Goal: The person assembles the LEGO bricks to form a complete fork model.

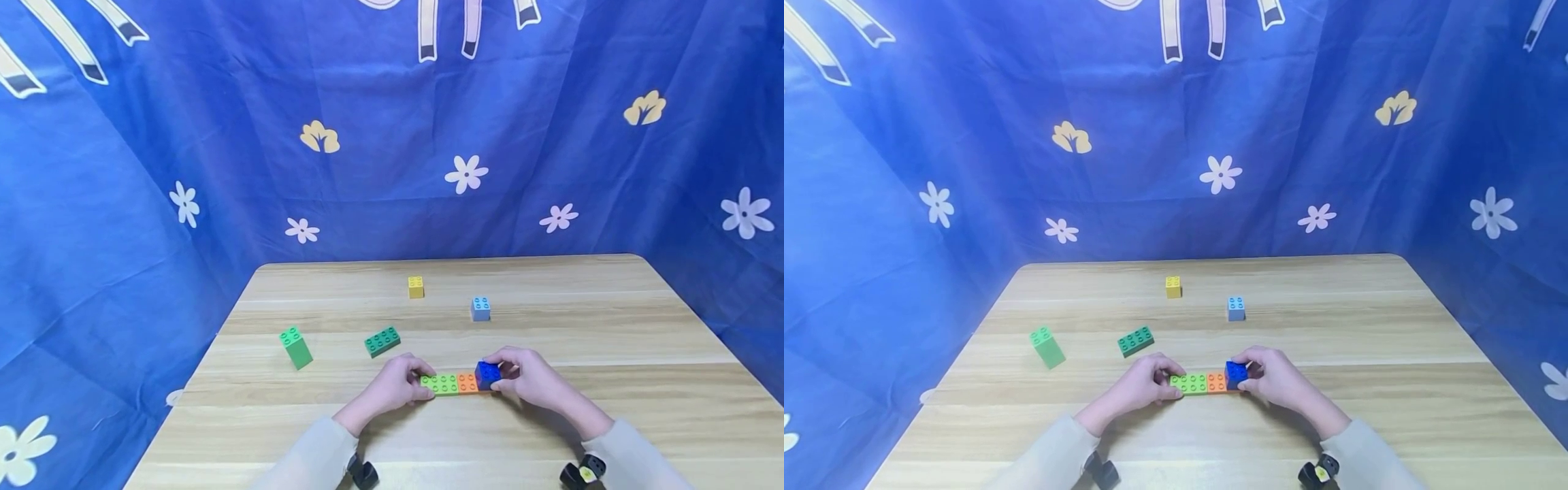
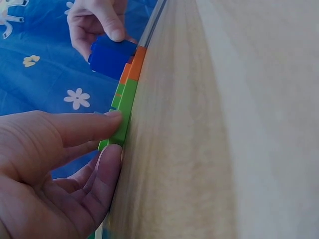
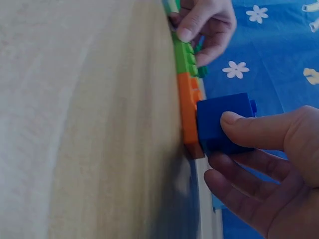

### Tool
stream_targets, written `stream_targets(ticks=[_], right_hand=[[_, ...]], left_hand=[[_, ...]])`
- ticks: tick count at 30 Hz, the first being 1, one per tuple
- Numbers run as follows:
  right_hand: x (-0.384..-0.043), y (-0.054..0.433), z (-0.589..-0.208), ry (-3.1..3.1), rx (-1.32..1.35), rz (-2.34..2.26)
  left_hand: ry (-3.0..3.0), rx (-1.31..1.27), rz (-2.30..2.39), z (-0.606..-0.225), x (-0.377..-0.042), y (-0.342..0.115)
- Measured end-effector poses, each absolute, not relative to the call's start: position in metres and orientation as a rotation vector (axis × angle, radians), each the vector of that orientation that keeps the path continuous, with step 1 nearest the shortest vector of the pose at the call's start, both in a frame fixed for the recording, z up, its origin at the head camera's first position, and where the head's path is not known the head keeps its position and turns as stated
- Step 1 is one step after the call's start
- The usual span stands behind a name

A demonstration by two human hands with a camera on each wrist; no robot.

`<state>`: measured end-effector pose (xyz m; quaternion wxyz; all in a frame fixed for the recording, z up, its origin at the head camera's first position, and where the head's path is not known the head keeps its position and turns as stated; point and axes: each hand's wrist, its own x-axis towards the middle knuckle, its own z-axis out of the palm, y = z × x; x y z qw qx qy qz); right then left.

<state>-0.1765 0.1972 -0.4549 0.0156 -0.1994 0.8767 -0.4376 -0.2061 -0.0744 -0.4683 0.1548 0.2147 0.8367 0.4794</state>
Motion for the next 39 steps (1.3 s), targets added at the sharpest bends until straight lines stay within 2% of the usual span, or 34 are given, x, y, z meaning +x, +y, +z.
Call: stream_targets(ticks=[13, 29, 39], right_hand=[[-0.1769, 0.1947, -0.4600, 2.691, -0.545, -1.426], [-0.1781, 0.1971, -0.4560, 2.710, -0.640, -1.272], [-0.1792, 0.2038, -0.4599, 2.562, -0.672, -1.433]], left_hand=[[2.400, 0.630, 1.383, -0.4701, -0.2049, -0.0754], [2.404, 0.623, 1.367, -0.4689, -0.2054, -0.0737], [2.406, 0.629, 1.363, -0.4694, -0.2062, -0.0744]])
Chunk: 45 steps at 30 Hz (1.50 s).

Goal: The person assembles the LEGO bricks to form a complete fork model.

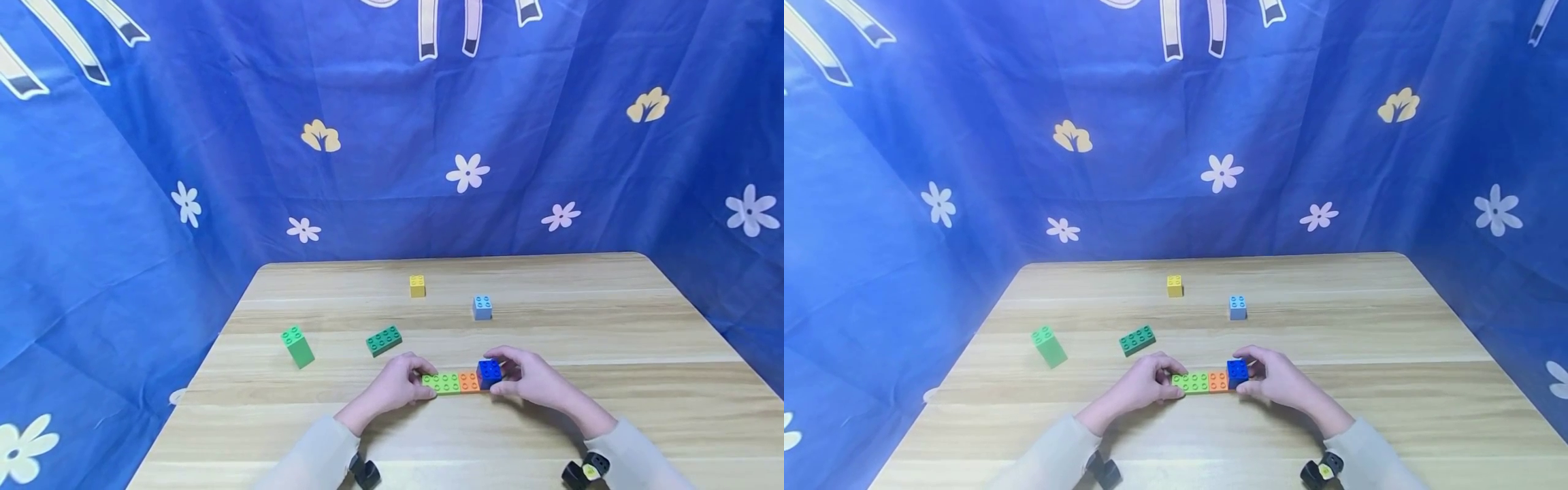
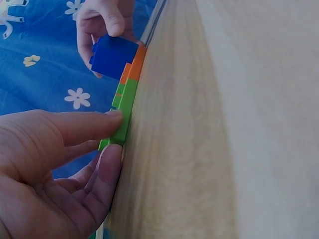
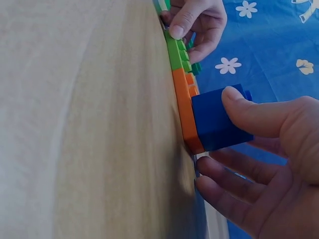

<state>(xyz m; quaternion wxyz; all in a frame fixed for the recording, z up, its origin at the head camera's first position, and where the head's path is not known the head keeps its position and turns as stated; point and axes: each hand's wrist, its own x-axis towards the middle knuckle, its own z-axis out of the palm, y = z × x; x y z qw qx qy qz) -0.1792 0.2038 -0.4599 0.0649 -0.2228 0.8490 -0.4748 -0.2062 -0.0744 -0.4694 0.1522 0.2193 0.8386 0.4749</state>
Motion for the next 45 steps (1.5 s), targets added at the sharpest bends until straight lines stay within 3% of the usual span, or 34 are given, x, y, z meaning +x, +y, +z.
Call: stream_targets(ticks=[18, 45], right_hand=[[-0.182, 0.219, -0.459, 2.650, -0.651, -1.510], [-0.205, 0.226, -0.459, 2.602, -0.404, -1.678]], left_hand=[[2.411, 0.633, 1.347, -0.468, -0.207, -0.076], [2.397, 0.613, 1.370, -0.468, -0.206, -0.075]])
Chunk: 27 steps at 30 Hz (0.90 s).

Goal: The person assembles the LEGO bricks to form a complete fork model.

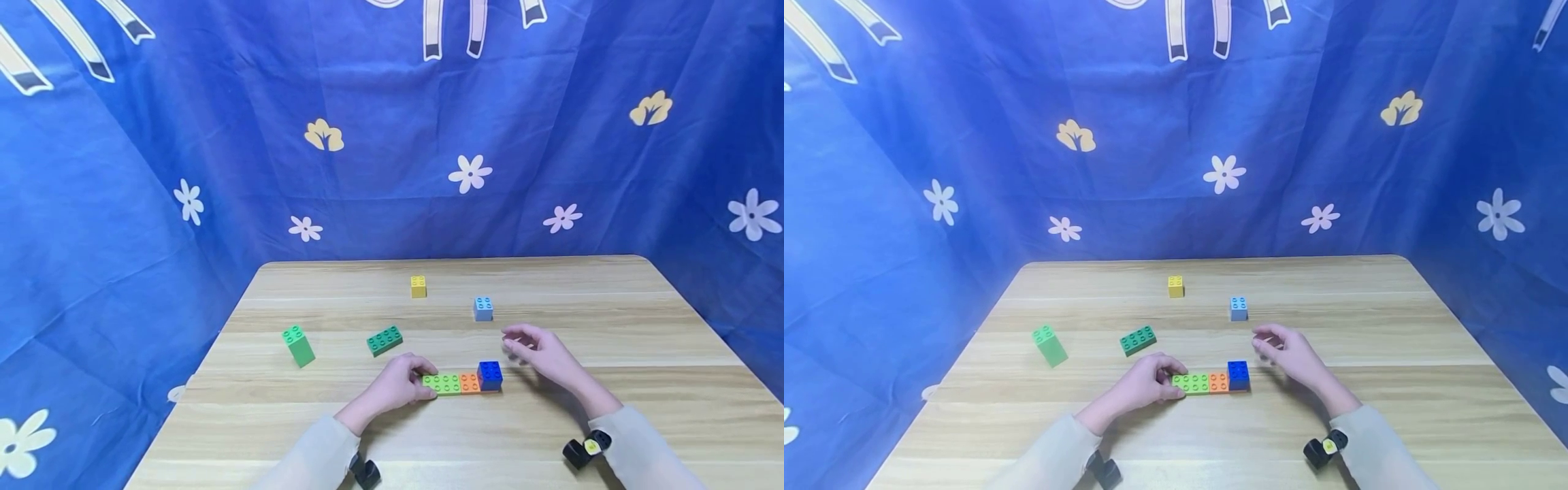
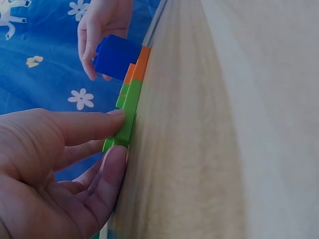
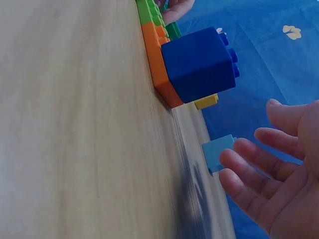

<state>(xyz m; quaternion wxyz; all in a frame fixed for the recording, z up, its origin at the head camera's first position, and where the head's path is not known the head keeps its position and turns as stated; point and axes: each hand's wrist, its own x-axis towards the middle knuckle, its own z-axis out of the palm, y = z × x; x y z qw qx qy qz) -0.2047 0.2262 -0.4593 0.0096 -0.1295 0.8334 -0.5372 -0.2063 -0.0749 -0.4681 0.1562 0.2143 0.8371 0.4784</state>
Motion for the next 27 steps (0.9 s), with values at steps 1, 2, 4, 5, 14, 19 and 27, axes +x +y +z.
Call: stream_targets(ticks=[1, 2, 4, 5, 14, 19, 27], right_hand=[[-0.206, 0.226, -0.460, 2.600, -0.401, -1.679], [-0.208, 0.226, -0.460, 2.602, -0.399, -1.676], [-0.212, 0.227, -0.461, 2.616, -0.398, -1.670], [-0.214, 0.227, -0.461, 2.625, -0.399, -1.666], [-0.232, 0.228, -0.467, 2.684, -0.385, -1.666], [-0.241, 0.227, -0.468, 2.666, -0.380, -1.717], [-0.256, 0.221, -0.465, 2.698, -0.306, -1.718]], left_hand=[[2.394, 0.615, 1.374, -0.468, -0.207, -0.075], [2.392, 0.616, 1.376, -0.468, -0.207, -0.075], [2.392, 0.617, 1.375, -0.468, -0.207, -0.076], [2.391, 0.617, 1.376, -0.468, -0.207, -0.076], [2.400, 0.631, 1.369, -0.468, -0.207, -0.076], [2.408, 0.631, 1.362, -0.471, -0.207, -0.076], [2.421, 0.638, 1.352, -0.470, -0.207, -0.077]])
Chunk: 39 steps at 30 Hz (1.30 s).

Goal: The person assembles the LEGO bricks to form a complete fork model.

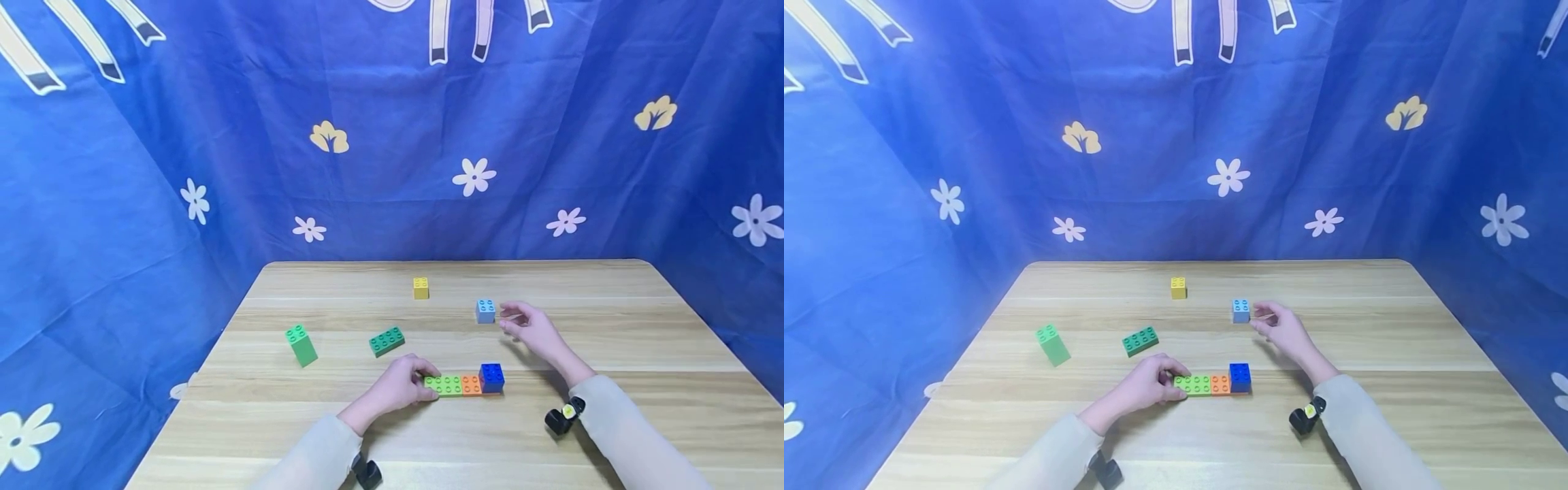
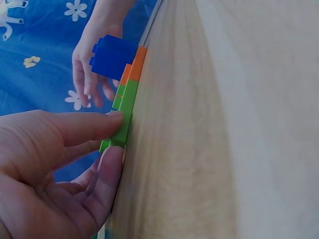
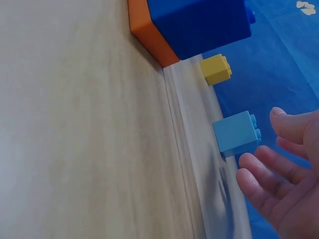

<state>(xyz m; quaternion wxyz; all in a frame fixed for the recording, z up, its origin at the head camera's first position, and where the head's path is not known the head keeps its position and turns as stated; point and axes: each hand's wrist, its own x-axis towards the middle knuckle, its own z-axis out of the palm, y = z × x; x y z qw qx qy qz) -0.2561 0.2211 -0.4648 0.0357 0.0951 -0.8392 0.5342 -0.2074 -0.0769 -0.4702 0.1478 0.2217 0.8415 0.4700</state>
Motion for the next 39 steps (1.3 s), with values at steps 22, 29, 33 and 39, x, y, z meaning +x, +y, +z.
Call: stream_targets(ticks=[22, 29, 33, 39], right_hand=[[-0.290, 0.210, -0.467, -2.703, 0.208, 1.545], [-0.291, 0.205, -0.465, -2.704, 0.234, 1.536], [-0.292, 0.203, -0.465, -2.727, 0.233, 1.508], [-0.296, 0.204, -0.468, -2.745, 0.223, 1.458]], left_hand=[[2.383, 0.629, 1.384, -0.469, -0.207, -0.077], [2.383, 0.630, 1.389, -0.470, -0.207, -0.076], [2.384, 0.632, 1.393, -0.470, -0.207, -0.076], [2.380, 0.630, 1.395, -0.470, -0.207, -0.076]])
